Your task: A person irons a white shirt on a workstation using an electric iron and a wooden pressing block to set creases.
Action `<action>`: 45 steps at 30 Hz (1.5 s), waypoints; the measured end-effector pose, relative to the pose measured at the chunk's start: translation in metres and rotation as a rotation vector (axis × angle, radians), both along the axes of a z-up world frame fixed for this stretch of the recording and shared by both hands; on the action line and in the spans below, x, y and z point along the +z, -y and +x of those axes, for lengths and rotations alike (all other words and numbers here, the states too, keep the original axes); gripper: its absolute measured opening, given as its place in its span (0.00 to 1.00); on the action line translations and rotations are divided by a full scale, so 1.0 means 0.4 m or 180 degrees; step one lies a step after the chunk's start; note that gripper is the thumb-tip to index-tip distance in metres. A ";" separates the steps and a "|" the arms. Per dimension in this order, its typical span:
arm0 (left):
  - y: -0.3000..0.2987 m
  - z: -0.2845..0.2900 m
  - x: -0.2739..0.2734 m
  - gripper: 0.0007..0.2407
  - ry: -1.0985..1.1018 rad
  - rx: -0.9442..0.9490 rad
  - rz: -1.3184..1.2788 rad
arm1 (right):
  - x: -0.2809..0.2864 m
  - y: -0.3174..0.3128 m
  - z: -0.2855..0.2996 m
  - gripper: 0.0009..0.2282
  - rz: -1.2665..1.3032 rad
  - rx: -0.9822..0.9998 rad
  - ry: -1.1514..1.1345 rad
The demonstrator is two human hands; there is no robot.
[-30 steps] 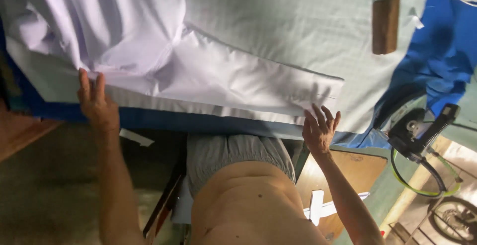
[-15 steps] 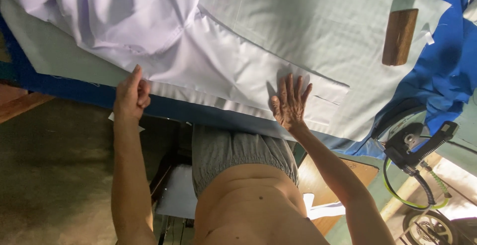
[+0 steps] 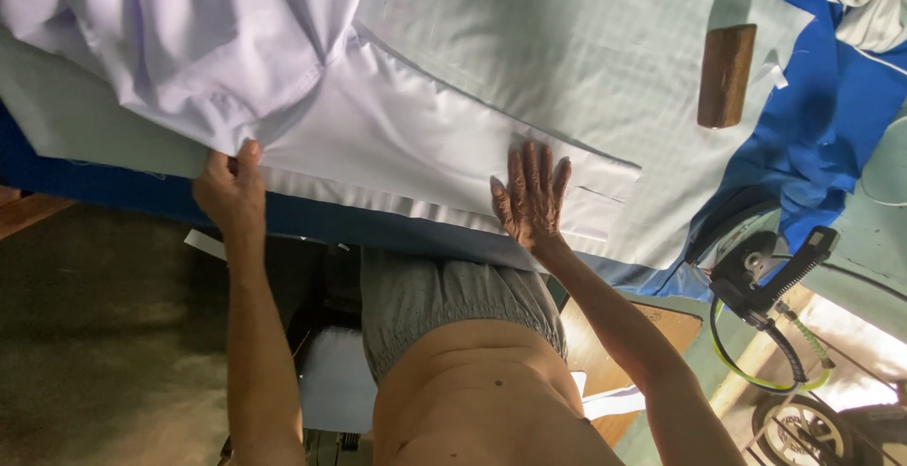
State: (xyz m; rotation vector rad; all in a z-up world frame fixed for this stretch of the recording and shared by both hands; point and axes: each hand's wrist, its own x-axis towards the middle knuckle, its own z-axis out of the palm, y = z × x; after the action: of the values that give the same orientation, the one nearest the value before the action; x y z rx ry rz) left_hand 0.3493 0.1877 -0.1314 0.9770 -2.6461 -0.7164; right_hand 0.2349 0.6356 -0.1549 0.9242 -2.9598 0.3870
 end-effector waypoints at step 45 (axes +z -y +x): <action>-0.019 -0.012 0.124 0.16 -0.0573 0.1632 0.3378 | 0.281 -0.915 -0.091 0.39 0.1003 -0.3084 -0.0482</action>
State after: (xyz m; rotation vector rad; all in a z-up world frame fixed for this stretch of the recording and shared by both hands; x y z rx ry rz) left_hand 0.3447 0.1954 -0.0818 1.6028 -1.6149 -1.9746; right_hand 0.1984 1.0016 -0.0424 -0.5096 -2.9142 -0.1792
